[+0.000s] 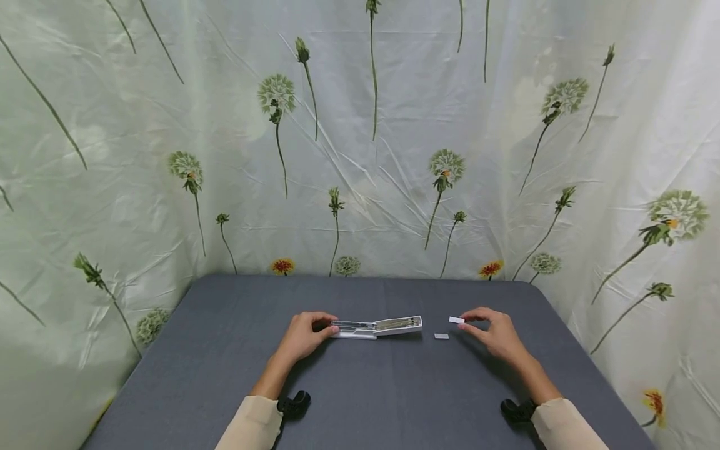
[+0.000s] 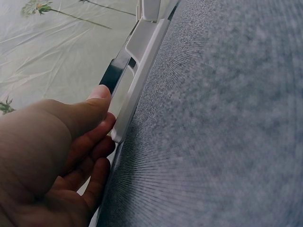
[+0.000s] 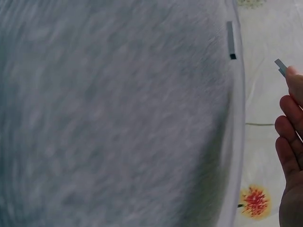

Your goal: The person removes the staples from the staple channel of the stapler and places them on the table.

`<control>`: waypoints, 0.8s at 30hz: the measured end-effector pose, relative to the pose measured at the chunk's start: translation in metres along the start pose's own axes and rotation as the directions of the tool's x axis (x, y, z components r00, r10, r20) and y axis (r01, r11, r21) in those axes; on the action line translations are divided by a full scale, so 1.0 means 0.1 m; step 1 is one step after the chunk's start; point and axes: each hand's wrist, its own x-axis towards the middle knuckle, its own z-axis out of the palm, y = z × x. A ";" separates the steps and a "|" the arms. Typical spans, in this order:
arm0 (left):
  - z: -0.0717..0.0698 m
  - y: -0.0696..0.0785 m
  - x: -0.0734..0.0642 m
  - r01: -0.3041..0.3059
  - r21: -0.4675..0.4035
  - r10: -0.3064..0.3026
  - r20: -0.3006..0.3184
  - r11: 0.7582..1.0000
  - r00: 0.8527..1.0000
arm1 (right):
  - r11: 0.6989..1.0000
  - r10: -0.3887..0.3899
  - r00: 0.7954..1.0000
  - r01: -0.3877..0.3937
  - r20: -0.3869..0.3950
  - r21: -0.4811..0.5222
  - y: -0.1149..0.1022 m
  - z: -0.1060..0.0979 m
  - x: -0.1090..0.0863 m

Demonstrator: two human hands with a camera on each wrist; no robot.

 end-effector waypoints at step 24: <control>-0.01 0.01 0.01 0.004 -0.007 -0.004 0.006 1.000 1.000 | 0.999 0.010 0.995 -0.007 0.095 -0.037 0.23 0.02 -0.13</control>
